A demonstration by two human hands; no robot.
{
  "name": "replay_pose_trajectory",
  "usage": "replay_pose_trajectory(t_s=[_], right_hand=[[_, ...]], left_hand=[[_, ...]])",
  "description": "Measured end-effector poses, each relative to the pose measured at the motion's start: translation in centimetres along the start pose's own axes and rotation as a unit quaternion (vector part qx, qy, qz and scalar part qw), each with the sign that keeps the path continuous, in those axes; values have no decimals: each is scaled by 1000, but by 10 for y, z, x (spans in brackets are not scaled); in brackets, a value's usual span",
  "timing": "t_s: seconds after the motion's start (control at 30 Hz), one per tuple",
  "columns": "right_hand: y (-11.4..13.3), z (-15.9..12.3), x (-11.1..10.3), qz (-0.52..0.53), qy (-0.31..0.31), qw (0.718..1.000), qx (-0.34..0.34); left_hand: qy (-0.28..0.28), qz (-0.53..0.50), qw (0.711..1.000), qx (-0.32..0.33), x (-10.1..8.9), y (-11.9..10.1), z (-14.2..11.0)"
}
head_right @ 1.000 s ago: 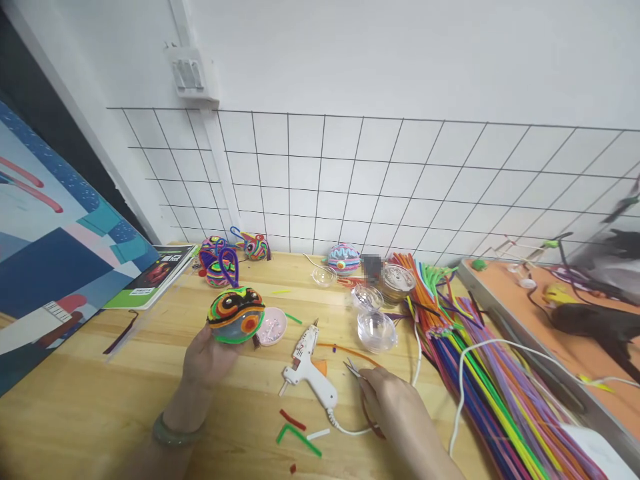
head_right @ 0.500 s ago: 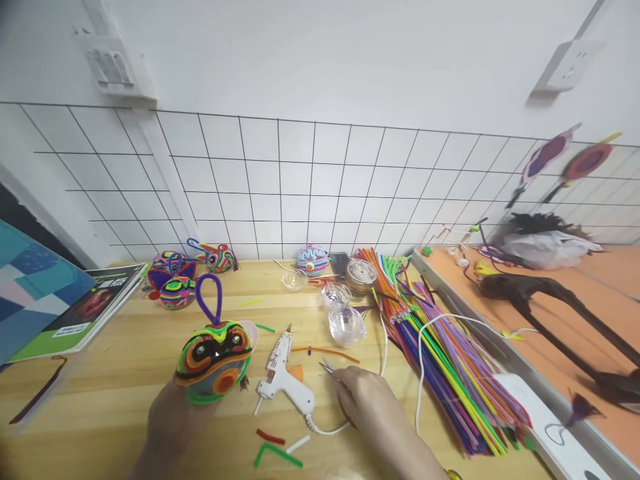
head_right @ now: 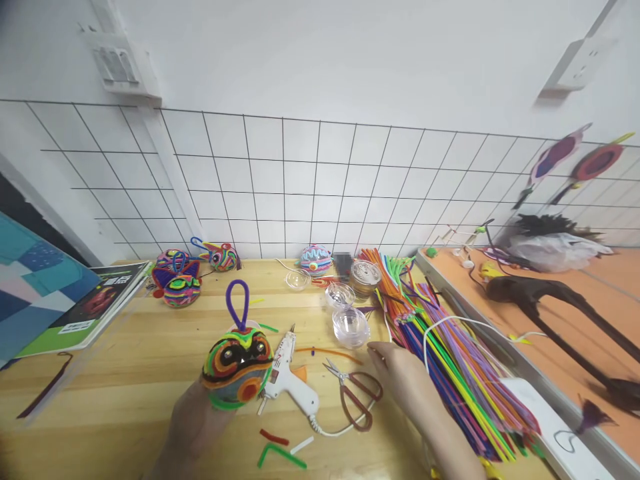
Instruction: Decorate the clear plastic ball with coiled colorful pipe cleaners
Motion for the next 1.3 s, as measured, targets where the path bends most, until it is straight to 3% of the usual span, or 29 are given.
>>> replay_pose_trajectory(t_s=[0.13,0.4,0.7,0.9,1.3], right_hand=[[-20,9,-3,-29,-22,999,22],[-36,26,-9,-93,-65,993,33],[-54,48,-1,-134,-106,985,4],[-68,69,4,-152,-97,984,-1],[-85,87,15,-185,-57,977,88]], left_hand=[[-10,5,1000,7,2,0,-1],[-1,-11,1000,9,-3,4,-2],[8,-48,999,-3,2,6,1],[22,-76,997,-7,7,8,3],[36,-80,996,-5,3,10,3]])
Point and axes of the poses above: each hand's wrist, its own z-axis towards the middle knuckle, its own x-axis out of the palm, y = z × x, the point moved 5 cm from there along z, towards the middle knuckle, and after that the axes turned 15 degrees about y, right-handed, at the moved point
